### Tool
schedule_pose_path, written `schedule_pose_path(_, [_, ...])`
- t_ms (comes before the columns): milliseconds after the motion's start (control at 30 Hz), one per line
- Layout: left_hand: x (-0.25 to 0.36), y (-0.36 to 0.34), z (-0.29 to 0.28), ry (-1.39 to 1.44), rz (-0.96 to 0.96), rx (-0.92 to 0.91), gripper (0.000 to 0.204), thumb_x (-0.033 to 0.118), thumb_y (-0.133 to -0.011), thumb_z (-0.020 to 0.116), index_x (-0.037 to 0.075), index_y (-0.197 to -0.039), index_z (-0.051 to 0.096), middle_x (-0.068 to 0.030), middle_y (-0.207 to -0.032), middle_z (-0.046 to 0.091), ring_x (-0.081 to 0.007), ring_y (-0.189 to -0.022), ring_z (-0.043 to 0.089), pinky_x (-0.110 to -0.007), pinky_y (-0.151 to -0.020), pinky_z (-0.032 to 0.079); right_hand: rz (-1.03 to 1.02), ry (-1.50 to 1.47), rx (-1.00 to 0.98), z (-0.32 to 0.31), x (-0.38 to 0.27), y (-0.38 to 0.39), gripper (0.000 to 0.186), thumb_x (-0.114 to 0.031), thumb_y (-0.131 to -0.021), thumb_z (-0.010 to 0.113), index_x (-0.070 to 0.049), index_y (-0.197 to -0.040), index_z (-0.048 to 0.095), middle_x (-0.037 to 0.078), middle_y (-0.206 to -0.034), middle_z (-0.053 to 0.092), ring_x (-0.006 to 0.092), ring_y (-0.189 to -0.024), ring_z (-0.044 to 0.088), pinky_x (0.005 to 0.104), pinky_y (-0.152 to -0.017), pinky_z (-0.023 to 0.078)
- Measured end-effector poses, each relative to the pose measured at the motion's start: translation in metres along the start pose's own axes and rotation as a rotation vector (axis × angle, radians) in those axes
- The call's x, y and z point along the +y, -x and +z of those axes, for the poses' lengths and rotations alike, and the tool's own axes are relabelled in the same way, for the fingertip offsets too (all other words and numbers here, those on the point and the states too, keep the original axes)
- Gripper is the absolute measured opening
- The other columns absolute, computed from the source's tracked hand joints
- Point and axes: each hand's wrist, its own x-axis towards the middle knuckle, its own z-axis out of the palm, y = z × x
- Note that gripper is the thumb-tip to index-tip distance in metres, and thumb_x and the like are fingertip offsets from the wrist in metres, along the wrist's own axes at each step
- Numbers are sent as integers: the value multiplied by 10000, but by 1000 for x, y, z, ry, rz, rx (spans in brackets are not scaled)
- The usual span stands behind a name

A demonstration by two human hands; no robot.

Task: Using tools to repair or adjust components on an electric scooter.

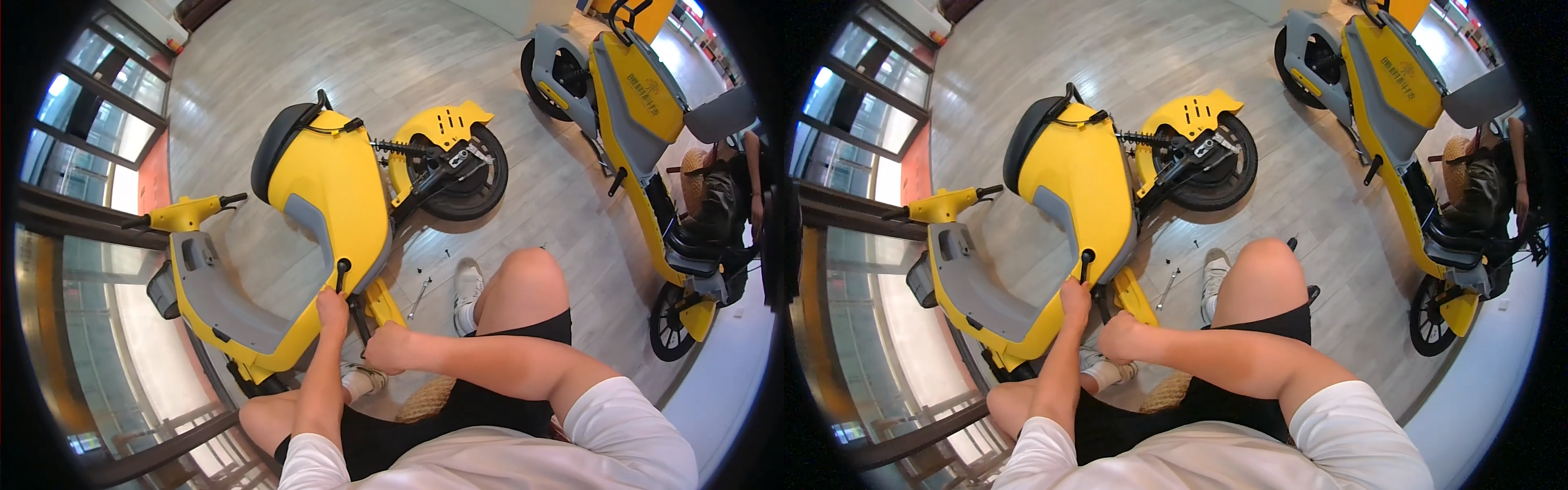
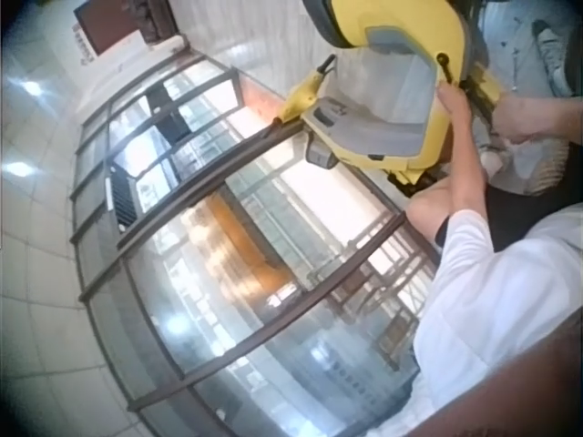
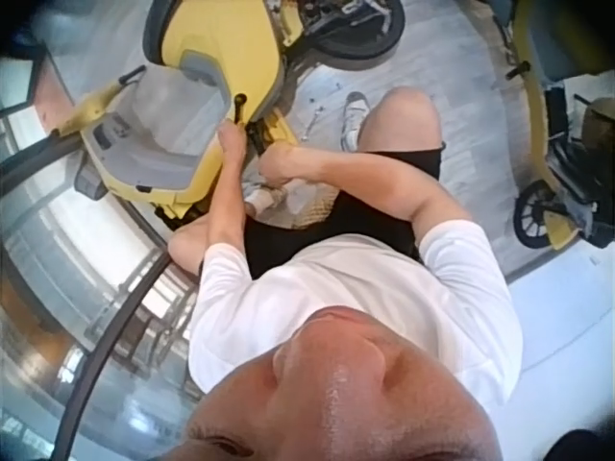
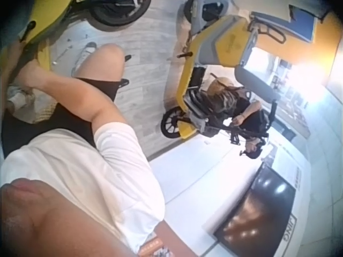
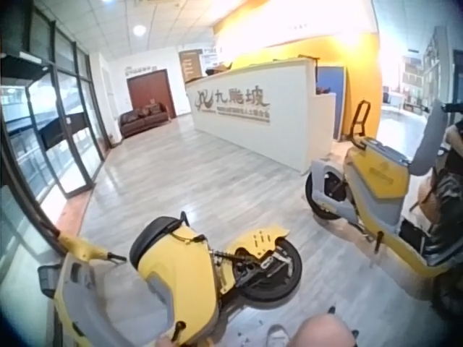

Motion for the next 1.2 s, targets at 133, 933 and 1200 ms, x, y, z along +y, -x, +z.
schedule_pose_path(133, [14,10,-2,125,-102,27,242,168,-788,722,-58,-800,636,-264,-786,636,-445,-766,628,-494,-670,488,20,-9,-2,15,-4,-4,205,-158,-707,690,-90,-897,727,94,-920,713,285,-868,689,403,-709,528])
schedule_pose_path(933, [10,7,53,1420,-717,-367,331,357,-975,507,46,-863,511,-52,-706,528,-197,-604,583,-347,-529,499,4,16,-5,14,0,-14,245,-154,-653,736,-67,-881,732,94,-895,710,280,-833,689,417,-671,508])
schedule_pose_path(1200, [10,7,68,1432,-695,-291,443,505,-960,463,79,-841,490,-49,-681,505,-192,-569,549,-329,-495,460,-3,44,-31,4,-5,-5,268,-178,-668,750,-64,-910,733,108,-921,711,276,-825,687,418,-642,503])
